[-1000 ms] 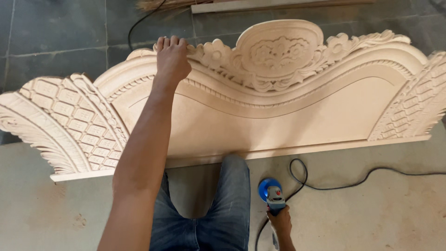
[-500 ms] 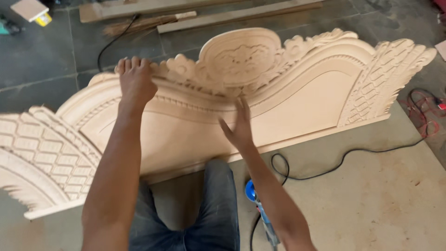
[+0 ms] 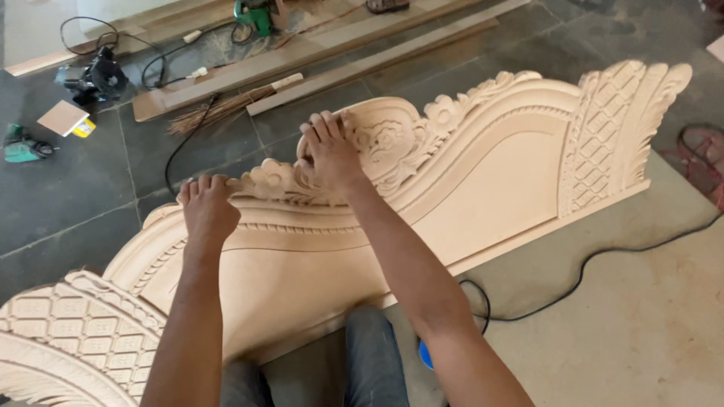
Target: The person uses an angle grinder to smooth and refine the carved details on a large, ornate wooden panel. They move the tool along the intricate patterns, occasionally pausing to inspect the surface with their hands.
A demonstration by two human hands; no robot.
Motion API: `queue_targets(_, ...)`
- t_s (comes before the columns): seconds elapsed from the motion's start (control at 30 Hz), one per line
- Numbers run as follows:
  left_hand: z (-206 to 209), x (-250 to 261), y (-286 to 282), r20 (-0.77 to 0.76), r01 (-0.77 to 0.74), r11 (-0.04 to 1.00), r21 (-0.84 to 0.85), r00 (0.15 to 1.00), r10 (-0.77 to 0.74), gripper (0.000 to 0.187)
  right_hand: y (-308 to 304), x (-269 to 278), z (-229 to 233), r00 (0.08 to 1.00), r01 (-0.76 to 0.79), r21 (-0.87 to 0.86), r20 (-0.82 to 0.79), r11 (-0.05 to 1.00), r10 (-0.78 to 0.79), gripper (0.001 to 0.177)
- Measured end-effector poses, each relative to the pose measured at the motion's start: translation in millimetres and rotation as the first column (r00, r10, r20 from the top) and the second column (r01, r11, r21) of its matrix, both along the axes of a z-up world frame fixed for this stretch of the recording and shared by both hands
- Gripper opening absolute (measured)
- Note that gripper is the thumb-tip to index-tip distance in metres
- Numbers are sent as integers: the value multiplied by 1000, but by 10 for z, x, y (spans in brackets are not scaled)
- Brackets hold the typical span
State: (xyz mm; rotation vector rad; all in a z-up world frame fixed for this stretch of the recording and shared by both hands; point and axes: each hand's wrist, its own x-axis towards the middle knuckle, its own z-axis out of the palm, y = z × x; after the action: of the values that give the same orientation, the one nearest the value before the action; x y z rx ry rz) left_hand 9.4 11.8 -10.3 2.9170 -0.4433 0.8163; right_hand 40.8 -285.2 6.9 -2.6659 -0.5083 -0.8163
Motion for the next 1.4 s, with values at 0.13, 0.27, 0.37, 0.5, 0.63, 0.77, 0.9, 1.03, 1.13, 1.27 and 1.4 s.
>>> queue_targets(0.13, 49, 27, -30, -18, -29, 999, 24, 999, 30, 50, 2, -126, -20, 995, -56, 135, 91, 989, 44, 69)
queue_targets(0.27, 85, -163, -55, 23, -42, 998, 54, 999, 41, 46, 14, -263, 33, 980, -97, 238, 194, 967, 50, 66)
queue_targets(0.37, 125, -313, -73, 90, -29, 998, 62, 996, 24, 36, 58, -290, 4, 964, -119, 309, 262, 944, 36, 64)
queue_targets(0.5, 266, -465, -112, 100, 10, 1000, 11, 995, -11, 25, 142, -280, -54, 948, -122, 357, 318, 926, 3, 66)
queue_targets(0.63, 489, -552, -132, 93, 41, 999, -12, 995, -39, 36, 158, -265, -40, 966, -89, 306, 259, 948, 7, 69)
queue_targets(0.77, 548, -541, -108, 23, 45, 998, -39, 999, -44, 54, 172, -246, -60, 978, -102, 329, 207, 939, 33, 70)
queue_targets(0.9, 513, -502, -93, 51, 62, 994, -89, 997, -58, 58, 97, -315, 63, 988, -39, 200, 152, 979, 9, 64)
queue_targets(1.03, 456, -488, -109, 104, 70, 993, -91, 993, -60, 57, -5, -370, 166, 993, -43, 83, 114, 996, 33, 59)
queue_targets(1.13, 452, -493, -82, 56, 81, 991, -103, 996, -76, 60, 12, -452, 187, 978, -93, 123, 199, 988, 67, 50)
queue_targets(1.27, 406, -573, 30, 171, 126, 990, -63, 979, -113, 68, 41, -465, 228, 980, -96, 131, 188, 987, 71, 48)
queue_targets(1.4, 340, -702, 363, 203, -15, 985, -175, 978, 51, 76, 59, -480, 251, 982, -99, 169, 177, 981, 69, 45)
